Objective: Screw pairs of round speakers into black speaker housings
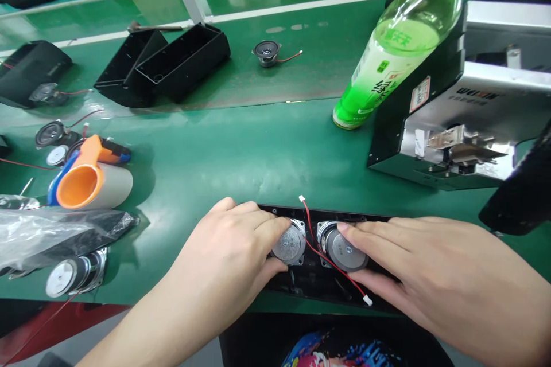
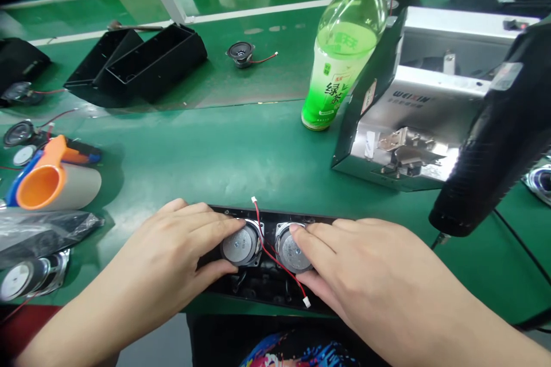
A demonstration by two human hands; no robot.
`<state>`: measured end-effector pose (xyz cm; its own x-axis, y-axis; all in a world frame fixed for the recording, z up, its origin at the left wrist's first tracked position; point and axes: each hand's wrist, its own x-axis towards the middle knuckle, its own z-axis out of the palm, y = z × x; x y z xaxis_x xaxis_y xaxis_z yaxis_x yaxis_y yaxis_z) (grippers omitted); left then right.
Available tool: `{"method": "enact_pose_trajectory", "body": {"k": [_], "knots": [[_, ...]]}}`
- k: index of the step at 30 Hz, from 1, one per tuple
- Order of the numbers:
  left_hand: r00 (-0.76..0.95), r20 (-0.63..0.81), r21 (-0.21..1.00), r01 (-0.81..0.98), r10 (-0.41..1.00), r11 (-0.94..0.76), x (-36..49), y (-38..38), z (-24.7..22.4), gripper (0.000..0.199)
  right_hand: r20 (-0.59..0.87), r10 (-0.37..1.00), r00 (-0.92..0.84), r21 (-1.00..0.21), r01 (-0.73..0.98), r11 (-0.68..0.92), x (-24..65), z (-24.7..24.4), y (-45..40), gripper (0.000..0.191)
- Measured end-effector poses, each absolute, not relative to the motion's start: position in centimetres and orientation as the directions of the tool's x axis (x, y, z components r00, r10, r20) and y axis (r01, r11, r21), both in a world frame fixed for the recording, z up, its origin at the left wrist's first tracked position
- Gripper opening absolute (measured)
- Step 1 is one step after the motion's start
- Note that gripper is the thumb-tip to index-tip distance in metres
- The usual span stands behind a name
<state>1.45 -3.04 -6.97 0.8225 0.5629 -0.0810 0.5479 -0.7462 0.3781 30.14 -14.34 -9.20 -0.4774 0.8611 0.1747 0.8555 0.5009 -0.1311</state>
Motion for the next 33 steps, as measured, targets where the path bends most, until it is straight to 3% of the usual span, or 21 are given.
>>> {"method": "enact_pose_trajectory", "body": {"k": [21, 26, 30, 33], "knots": [[0.815, -0.157, 0.255, 0.580, 0.558, -0.774, 2.2, -2.8, -6.8, 0.043, 0.163, 0.864, -0.476, -0.089, 0.865, 0.493, 30.3, -9.2, -14.3, 0.036], [0.792, -0.173, 0.252, 0.611, 0.586, -0.751, 2.5, -2.9, -6.6, 0.041, 0.153, 0.855, -0.496, -0.086, 0.855, 0.511, 30.6, -9.7, -14.0, 0.028], [0.793, -0.192, 0.244, 0.609, 0.578, -0.754, 2.5, -3.1, -6.5, 0.043, 0.158, 0.859, -0.487, -0.069, 0.862, 0.502, 30.6, -9.7, -14.1, 0.054], [0.790, -0.195, 0.261, 0.613, 0.581, -0.746, 2.4, -3.1, -6.6, 0.044, 0.170, 0.858, -0.484, -0.072, 0.863, 0.501, 30.4, -9.8, -14.2, 0.060]]}}
